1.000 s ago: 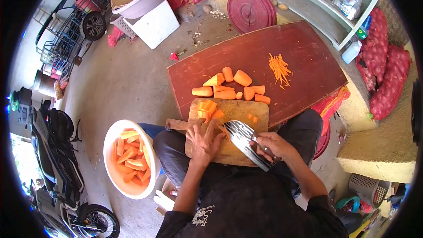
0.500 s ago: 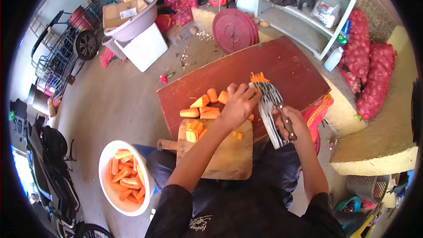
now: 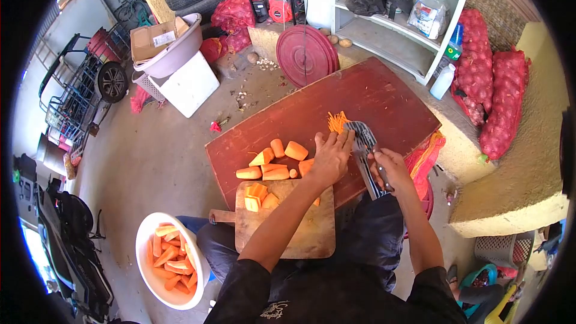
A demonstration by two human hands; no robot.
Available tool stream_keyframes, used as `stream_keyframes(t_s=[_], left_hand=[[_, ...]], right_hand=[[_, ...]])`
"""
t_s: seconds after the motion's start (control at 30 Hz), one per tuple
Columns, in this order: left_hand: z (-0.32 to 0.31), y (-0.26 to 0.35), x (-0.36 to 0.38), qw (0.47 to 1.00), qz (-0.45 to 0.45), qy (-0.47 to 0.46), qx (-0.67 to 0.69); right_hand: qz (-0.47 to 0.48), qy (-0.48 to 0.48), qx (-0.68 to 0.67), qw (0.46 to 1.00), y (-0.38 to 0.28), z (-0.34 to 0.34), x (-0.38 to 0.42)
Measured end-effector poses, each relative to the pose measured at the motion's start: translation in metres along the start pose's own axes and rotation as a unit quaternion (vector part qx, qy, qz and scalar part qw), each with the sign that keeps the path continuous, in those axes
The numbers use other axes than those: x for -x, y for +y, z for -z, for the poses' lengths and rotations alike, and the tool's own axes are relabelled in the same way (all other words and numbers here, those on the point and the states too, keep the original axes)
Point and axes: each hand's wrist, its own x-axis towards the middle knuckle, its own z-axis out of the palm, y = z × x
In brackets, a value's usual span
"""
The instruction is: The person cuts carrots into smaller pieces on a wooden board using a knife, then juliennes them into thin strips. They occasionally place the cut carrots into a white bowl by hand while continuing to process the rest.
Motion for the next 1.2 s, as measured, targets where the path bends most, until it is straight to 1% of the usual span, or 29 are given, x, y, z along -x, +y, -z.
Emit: stream_keyframes(t_s=[0.03,0.07,0.1,0.13,0.2,0.23,0.27,0.3,0.33,0.4,0.43,0.53,0.63,0.73,0.77,0.83,0.9,0.97,1.03,1.1,1.13,1.2], left_hand=[[-0.001,-0.001,0.001,1.000,-0.007,0.013,-0.025],[0.000,-0.004,0.002,0.999,0.006,-0.034,-0.014],[0.003,-0.008,0.003,0.997,0.018,-0.080,-0.004],[0.006,-0.010,0.002,0.992,0.030,-0.125,0.007],[0.009,-0.006,0.004,0.997,0.034,-0.062,0.017],[0.009,-0.003,0.007,0.999,0.036,-0.034,0.024],[0.010,-0.002,0.009,0.997,0.054,-0.006,0.063],[0.014,-0.002,0.009,0.992,0.072,0.023,0.102],[0.017,-0.002,0.009,0.984,0.091,0.052,0.142],[0.034,0.000,0.009,0.970,0.129,0.061,0.197],[0.042,0.002,0.009,0.961,0.149,0.065,0.223],[0.050,0.000,0.012,0.982,0.066,0.010,0.174],[0.033,-0.011,0.000,0.990,0.098,0.044,0.097],[0.030,-0.023,-0.015,0.980,0.123,0.104,0.120],[0.035,-0.023,-0.013,0.975,0.112,0.142,0.127],[0.060,-0.019,0.000,0.976,0.120,0.103,0.152],[0.065,-0.028,0.030,0.975,0.109,0.077,0.178],[0.074,-0.035,0.073,0.950,0.181,-0.064,0.247],[0.087,-0.025,0.116,0.920,0.244,-0.104,0.288],[0.075,-0.009,0.165,0.963,0.170,-0.038,0.204],[0.073,-0.005,0.177,0.978,0.133,-0.003,0.159],[0.068,-0.002,0.187,0.971,0.159,-0.009,0.180]], right_hand=[[0.002,-0.011,-0.003,1.000,0.001,0.000,0.002],[0.005,-0.022,-0.004,1.000,0.002,-0.001,0.003],[0.025,-0.005,-0.002,1.000,0.003,-0.003,0.005],[0.030,0.003,0.033,0.999,0.001,-0.004,0.006],[0.038,0.020,0.099,0.994,-0.002,-0.005,0.009],[0.145,0.031,0.232,0.961,0.001,-0.009,0.013],[0.246,0.041,0.360,0.899,0.005,-0.014,0.018],[0.340,0.050,0.479,0.808,0.005,-0.018,0.022],[0.340,0.034,0.513,0.787,0.004,-0.021,0.028],[0.339,-0.002,0.578,0.742,0.002,-0.025,0.040],[0.313,-0.022,0.619,0.720,0.006,-0.024,0.042],[0.305,-0.037,0.661,0.685,0.006,-0.028,0.048],[0.320,-0.020,0.697,0.642,-0.008,-0.033,0.058],[0.325,-0.012,0.661,0.676,-0.015,-0.031,0.064],[0.328,-0.012,0.616,0.716,-0.015,-0.031,0.069],[0.332,-0.009,0.518,0.788,-0.015,-0.030,0.079],[0.212,-0.072,0.414,0.882,-0.016,-0.030,0.093],[0.088,-0.118,0.299,0.943,-0.007,-0.027,0.102],[-0.039,-0.151,0.177,0.972,0.012,-0.021,0.107],[-0.078,-0.144,0.133,0.977,0.026,-0.017,0.110],[-0.096,-0.143,0.112,0.979,0.032,-0.017,0.110],[-0.127,-0.124,0.058,0.982,0.039,-0.015,0.110]])
